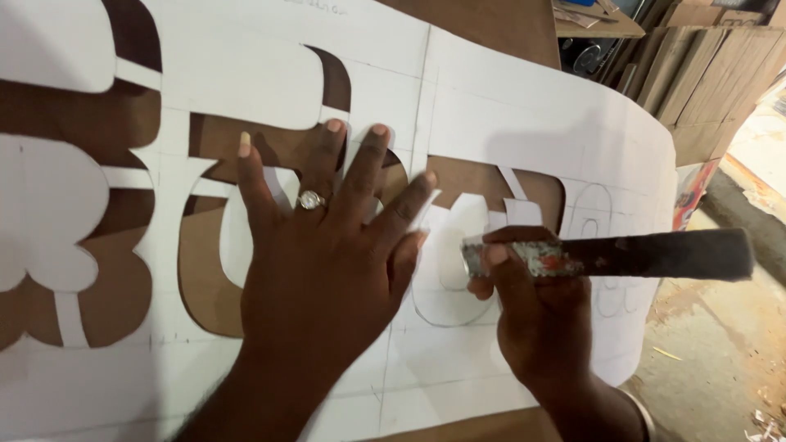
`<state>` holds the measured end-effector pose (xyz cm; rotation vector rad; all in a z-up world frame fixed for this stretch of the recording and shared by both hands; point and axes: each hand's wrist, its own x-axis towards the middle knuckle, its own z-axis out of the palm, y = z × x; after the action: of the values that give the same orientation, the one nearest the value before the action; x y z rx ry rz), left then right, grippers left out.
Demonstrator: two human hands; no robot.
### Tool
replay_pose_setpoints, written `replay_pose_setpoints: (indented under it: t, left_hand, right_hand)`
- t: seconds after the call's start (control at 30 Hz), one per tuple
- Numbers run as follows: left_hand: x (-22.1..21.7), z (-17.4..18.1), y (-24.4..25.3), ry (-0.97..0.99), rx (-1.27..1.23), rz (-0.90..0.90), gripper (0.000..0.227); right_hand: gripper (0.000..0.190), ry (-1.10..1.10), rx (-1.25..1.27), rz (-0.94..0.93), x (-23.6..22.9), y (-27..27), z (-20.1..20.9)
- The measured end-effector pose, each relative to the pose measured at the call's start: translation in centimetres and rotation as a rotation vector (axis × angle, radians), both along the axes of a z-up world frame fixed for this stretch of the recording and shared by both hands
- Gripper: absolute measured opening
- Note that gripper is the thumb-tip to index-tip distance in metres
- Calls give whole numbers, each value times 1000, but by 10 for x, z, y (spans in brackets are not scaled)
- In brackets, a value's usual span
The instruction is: Trace or carve outlines of letters on a template using a hand tool to prepare a sign.
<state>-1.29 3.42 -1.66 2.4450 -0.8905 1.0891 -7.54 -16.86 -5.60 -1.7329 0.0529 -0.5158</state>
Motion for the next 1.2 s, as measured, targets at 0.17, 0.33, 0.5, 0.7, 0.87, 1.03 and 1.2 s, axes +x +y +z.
replay_pose_setpoints:
  t: [0.17, 0.33, 0.5, 0.7, 0.87, 1.03, 1.2]
  left_hand:
    - [-1, 4, 4, 38, 99, -174, 30]
    - [0, 1, 13, 27, 122, -265, 11]
    - [-3, -4, 10, -24, -85, -178, 24]
    - [-4, -8, 10, 15, -127, -76, 19]
    - [-3, -10, 10, 17, -133, -63, 21]
    - [-4, -8, 8, 24, -119, -40, 20]
    - [-4, -10, 9, 16, -125, -35, 19]
  right_hand:
    - [14, -78, -22, -199, 17, 19, 5]
    - [14, -66, -65, -268, 17, 18, 0]
    - [13, -56, -130, -254, 17, 23, 2]
    - [13, 27, -70, -294, 19, 30, 12]
    - [14, 17, -70, -257, 20, 28, 10]
    - [16, 66, -101, -307, 22, 34, 21]
    - [16, 171, -121, -365, 25, 35, 31]
